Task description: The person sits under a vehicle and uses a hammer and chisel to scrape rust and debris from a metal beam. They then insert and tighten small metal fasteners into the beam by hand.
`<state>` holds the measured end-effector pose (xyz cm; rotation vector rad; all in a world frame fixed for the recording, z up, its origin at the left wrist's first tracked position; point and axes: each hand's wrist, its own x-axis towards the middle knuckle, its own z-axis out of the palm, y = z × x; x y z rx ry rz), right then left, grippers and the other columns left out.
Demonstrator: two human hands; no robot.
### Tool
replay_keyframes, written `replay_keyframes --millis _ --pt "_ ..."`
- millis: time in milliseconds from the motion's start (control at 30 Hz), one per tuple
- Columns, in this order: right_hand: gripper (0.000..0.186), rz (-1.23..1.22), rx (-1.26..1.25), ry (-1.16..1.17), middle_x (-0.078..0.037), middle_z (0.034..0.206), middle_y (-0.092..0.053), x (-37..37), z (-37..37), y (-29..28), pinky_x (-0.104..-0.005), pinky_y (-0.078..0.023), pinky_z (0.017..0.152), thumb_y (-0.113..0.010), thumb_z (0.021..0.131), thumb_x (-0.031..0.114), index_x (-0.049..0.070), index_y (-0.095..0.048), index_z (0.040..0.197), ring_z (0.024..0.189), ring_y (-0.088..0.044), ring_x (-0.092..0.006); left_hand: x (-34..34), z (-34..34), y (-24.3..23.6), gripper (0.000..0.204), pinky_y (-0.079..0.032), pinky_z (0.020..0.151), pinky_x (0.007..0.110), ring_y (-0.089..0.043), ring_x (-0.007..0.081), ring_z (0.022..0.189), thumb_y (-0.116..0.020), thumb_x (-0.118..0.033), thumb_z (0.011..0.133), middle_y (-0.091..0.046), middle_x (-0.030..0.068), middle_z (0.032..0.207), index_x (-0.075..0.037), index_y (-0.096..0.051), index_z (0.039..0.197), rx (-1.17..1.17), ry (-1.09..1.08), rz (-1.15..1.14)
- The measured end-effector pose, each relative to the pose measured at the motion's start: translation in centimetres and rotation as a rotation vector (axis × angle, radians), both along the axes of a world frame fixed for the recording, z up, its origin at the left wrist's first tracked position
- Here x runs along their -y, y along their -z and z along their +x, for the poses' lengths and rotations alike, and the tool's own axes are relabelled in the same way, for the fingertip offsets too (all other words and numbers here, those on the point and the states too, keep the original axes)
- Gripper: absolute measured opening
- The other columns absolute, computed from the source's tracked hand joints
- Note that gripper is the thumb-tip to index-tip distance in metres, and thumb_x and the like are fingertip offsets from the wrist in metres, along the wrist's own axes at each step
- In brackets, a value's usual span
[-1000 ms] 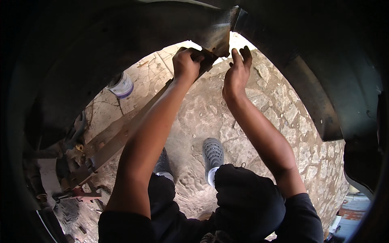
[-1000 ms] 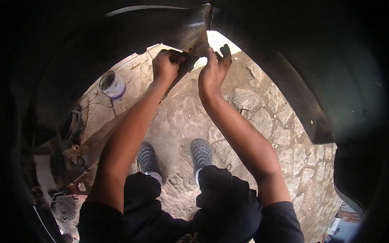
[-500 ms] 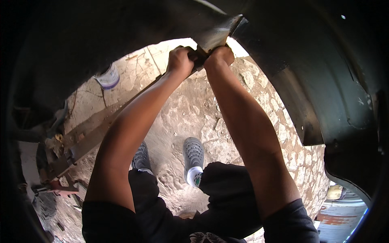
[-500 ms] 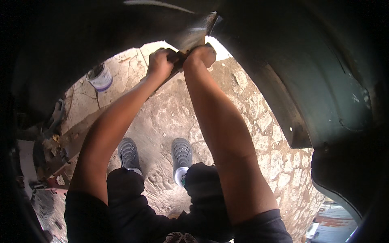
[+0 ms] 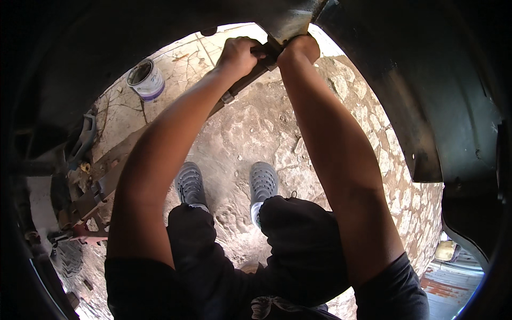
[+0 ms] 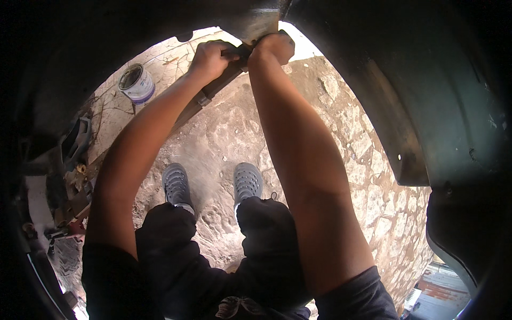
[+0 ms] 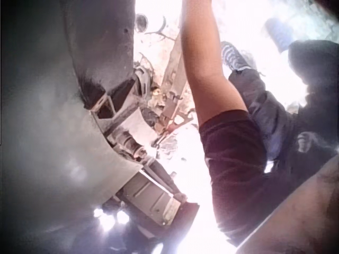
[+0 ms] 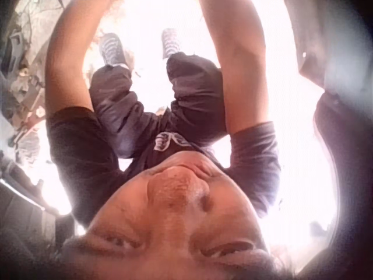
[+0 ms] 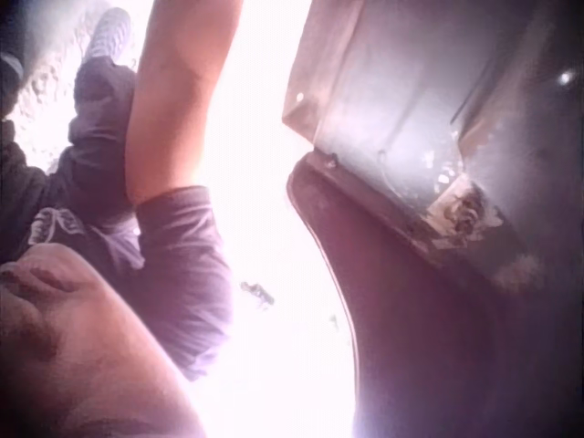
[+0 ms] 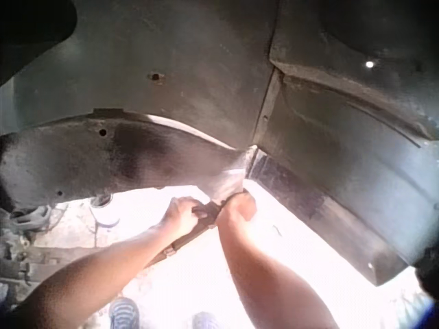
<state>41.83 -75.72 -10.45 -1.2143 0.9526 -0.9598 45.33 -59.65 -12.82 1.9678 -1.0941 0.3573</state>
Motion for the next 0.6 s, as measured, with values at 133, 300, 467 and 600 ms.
replay_keyframes --millis 133,300,467,600 --pt "0.03 0.173 0.114 0.027 -0.023 0.106 -0.076 -0.5 0.2 -0.1 -0.0462 -0.061 0.081 -0.05 0.101 0.019 0.0 -0.073 0.105 0.094 -0.075 -0.0366 -0.7 -0.2 -0.2 0.018 -0.059 0.084 0.041 -0.076 0.0343 0.093 -0.08 -0.021 0.09 -0.079 0.015 0.1 -0.009 -0.083 0.103 0.018 -0.024 0.041" --pt "0.034 0.042 0.067 0.094 -0.024 0.112 -0.076 -1.5 0.1 -0.6 -0.0491 -0.058 0.089 -0.049 0.099 0.019 0.0 -0.074 0.11 0.099 -0.074 -0.0404 -1.2 -0.4 -1.1 0.022 -0.059 0.085 0.04 -0.077 0.0335 0.093 -0.08 -0.022 0.09 -0.08 0.0142 0.102 -0.011 -0.082 0.109 -0.119 -0.052 0.139" --pt "0.037 -0.004 0.059 0.167 -0.026 0.113 -0.075 -2.2 -0.4 -1.1 -0.0498 -0.057 0.092 -0.05 0.093 0.021 -0.001 -0.074 0.112 0.101 -0.073 -0.0424 -0.5 -0.5 -1.0 0.024 -0.06 0.086 0.039 -0.077 0.0303 0.094 -0.08 -0.019 0.089 -0.08 0.0123 0.103 -0.008 -0.08 0.111 -0.014 -0.041 0.061" --pt "0.038 0.014 0.033 0.143 -0.025 0.114 -0.075 -2.3 -0.9 -1.2 -0.0495 -0.057 0.091 -0.052 0.092 0.023 -0.001 -0.074 0.112 0.101 -0.073 -0.0423 -0.3 -0.1 -0.2 0.026 -0.059 0.085 0.036 -0.078 0.0269 0.092 -0.082 -0.02 0.088 -0.081 0.0109 0.102 -0.008 -0.079 0.111 -0.067 -0.036 -0.007"
